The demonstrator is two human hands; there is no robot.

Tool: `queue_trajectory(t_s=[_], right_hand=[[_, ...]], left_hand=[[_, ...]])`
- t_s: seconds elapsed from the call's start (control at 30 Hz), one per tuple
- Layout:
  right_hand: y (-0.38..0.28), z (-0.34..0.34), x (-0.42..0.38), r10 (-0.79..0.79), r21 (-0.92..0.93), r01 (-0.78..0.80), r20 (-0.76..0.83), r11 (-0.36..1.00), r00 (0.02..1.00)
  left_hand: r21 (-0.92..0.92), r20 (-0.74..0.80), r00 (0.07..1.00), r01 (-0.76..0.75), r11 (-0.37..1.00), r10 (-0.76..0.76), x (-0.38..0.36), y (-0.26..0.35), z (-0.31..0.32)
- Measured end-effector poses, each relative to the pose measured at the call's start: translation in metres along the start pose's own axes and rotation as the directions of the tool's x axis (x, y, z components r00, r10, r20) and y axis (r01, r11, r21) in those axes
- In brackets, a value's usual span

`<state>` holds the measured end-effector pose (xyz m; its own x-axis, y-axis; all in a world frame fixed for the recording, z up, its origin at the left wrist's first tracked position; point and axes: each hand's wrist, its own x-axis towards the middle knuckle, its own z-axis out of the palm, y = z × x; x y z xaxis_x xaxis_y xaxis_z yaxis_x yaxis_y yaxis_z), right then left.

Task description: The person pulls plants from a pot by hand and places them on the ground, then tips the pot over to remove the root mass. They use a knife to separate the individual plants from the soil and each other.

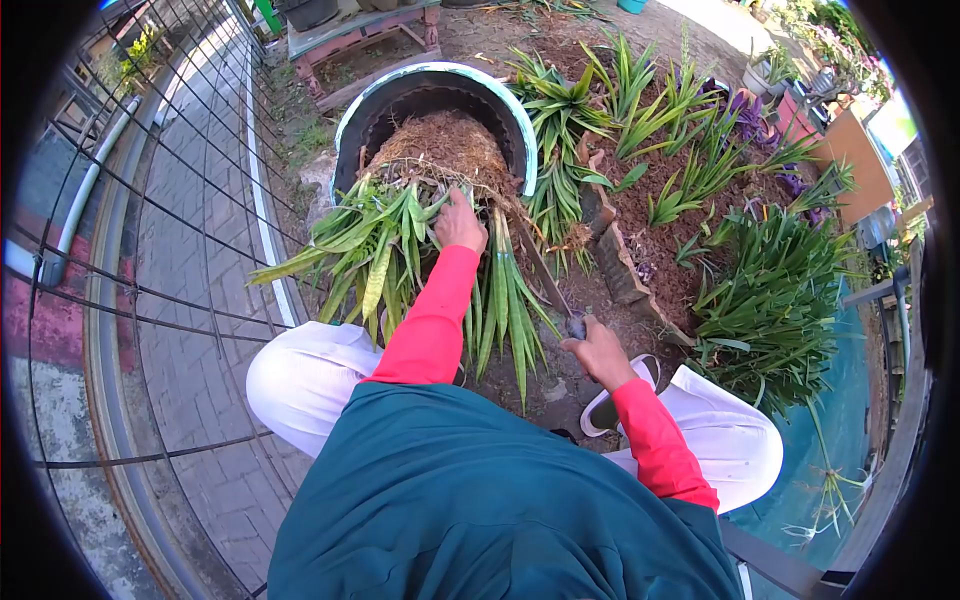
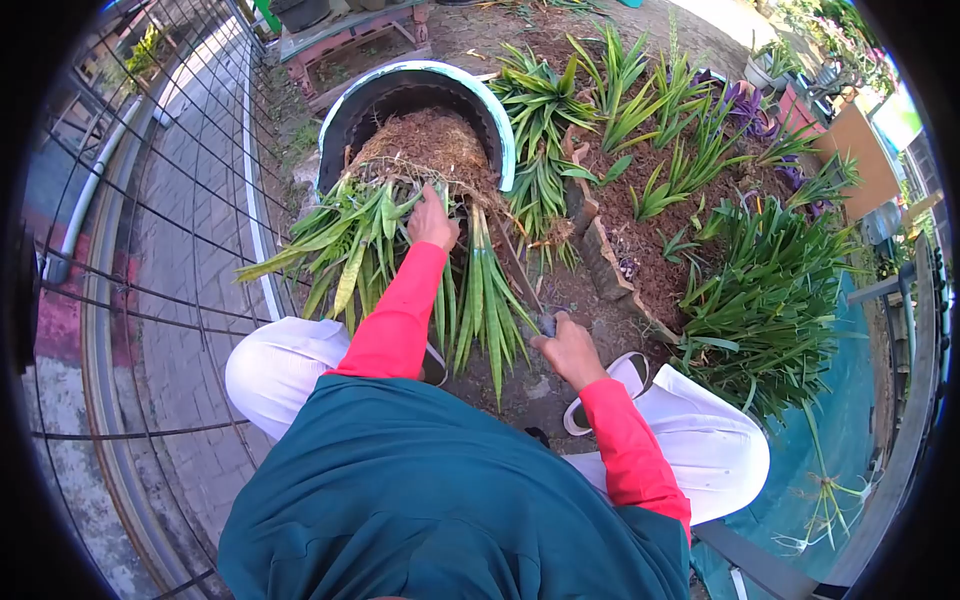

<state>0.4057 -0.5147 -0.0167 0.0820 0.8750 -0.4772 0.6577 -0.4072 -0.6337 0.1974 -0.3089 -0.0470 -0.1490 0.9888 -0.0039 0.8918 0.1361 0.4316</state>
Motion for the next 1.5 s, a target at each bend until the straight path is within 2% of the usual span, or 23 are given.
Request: queue_trajectory(t_s=[0.1,0.17,0.3,0.37,0.43,0.57,0.7,0.77,0.8,0.83,0.9,0.97,1.0,1.07,1.13,1.17,1.23,1.27,1.3,1.37,1.4,1.43,1.5], right_hand=[[0.009,0.005,0.002,-0.038,0.001,0.038,-0.011,0.999,0.999],[0.009,0.009,0.002,-0.05,0.04,0.052,-0.062,0.998,0.997],[0.005,0.009,0.001,-0.012,0.09,0.015,-0.042,0.996,0.999],[0.005,0.01,0.001,-0.04,0.08,0.044,-0.045,0.996,0.998],[-0.002,0.008,-0.003,-0.004,0.114,0.006,-0.011,0.993,1.0],[-0.007,0.009,-0.008,0.016,0.161,-0.016,0.002,0.987,1.0],[0.015,0.025,0.003,-0.045,0.092,0.059,-0.14,0.994,0.989],[0.028,0.029,0.009,-0.049,-0.084,0.031,-0.222,0.996,0.974],[0.039,0.032,0.015,-0.054,-0.087,0.036,-0.212,0.996,0.976],[0.054,0.036,0.025,-0.041,-0.128,0.014,-0.214,0.992,0.976],[0.071,0.046,0.045,-0.034,-0.175,-0.003,-0.213,0.985,0.976],[0.073,0.049,0.057,0.081,-0.264,-0.11,-0.117,0.958,0.99],[0.066,0.049,0.061,0.078,-0.276,-0.107,-0.115,0.955,0.99],[0.035,0.058,0.078,-0.187,-0.459,0.07,-0.213,0.886,0.959],[-0.005,0.062,0.119,-0.351,-0.108,0.335,-0.23,0.936,0.907],[-0.036,0.06,0.135,-0.315,0.184,0.351,-0.199,0.918,0.928],[-0.097,0.062,0.155,-0.136,0.696,0.108,-0.014,0.71,0.991],[-0.118,0.069,0.169,-0.073,0.788,0.03,0.019,0.616,0.997],[-0.131,0.069,0.174,-0.236,0.84,0.04,0.105,0.541,0.966],[-0.125,0.106,0.227,-0.32,0.8,0.285,-0.123,0.529,0.939],[-0.126,0.107,0.237,-0.286,0.809,0.207,-0.05,0.551,0.957],[-0.13,0.109,0.248,-0.179,0.843,0.024,0.086,0.538,0.98],[-0.138,0.11,0.244,-0.236,0.766,0.16,-0.012,0.622,0.972]], left_hand=[[-0.003,0.127,0.992,0.027,1.0,-0.026,0.006,0.005,-0.02],[0.025,0.123,0.992,0.021,0.999,-0.024,0.007,0.005,-0.02],[0.031,0.137,0.989,0.044,0.999,-0.047,0.018,0.006,-0.014],[0.031,0.054,0.998,0.041,0.999,-0.043,0.018,0.009,-0.004],[0.166,-0.118,0.993,0.037,0.986,-0.017,0.018,0.014,0.002],[0.179,-0.111,0.991,0.092,0.979,-0.073,0.028,0.016,0.01],[0.102,-0.01,0.998,0.067,0.993,-0.066,0.023,0.012,-0.005],[-0.112,0.006,1.0,-0.021,0.994,0.022,0.013,0.006,-0.015],[-0.172,-0.076,0.993,-0.099,0.98,0.087,0.016,-0.011,-0.002],[-0.171,-0.08,0.994,-0.089,0.981,0.077,0.021,-0.023,0.013],[-0.416,-0.272,0.958,-0.206,0.886,0.095,0.024,-0.037,0.025],[-0.384,-0.216,0.971,-0.18,0.906,0.101,0.013,-0.041,0.019],[-0.415,-0.212,0.975,-0.153,0.897,0.068,0.007,-0.04,0.017],[-0.48,-0.148,0.989,-0.056,0.876,-0.018,-0.001,-0.032,0.005],[-0.54,-0.159,0.987,-0.069,0.839,-0.021,0.003,-0.035,0.009],[-0.594,-0.166,0.986,-0.085,0.8,-0.018,0.005,-0.037,0.01],[-0.627,-0.144,0.989,-0.076,0.775,-0.02,0.007,-0.041,0.008],[-0.621,-0.148,0.989,-0.102,0.777,0.011,0.01,-0.046,0.01],[-0.612,-0.149,0.988,-0.125,0.781,0.041,0.011,-0.05,0.01],[-0.621,-0.173,0.983,-0.151,0.769,0.053,0.01,-0.052,0.012],[-0.646,-0.196,0.979,-0.172,0.743,0.056,0.007,-0.05,0.011],[-0.672,-0.22,0.974,-0.194,0.714,0.057,0.005,-0.048,0.01],[-0.664,-0.238,0.969,-0.208,0.718,0.061,0.002,-0.045,0.006]])
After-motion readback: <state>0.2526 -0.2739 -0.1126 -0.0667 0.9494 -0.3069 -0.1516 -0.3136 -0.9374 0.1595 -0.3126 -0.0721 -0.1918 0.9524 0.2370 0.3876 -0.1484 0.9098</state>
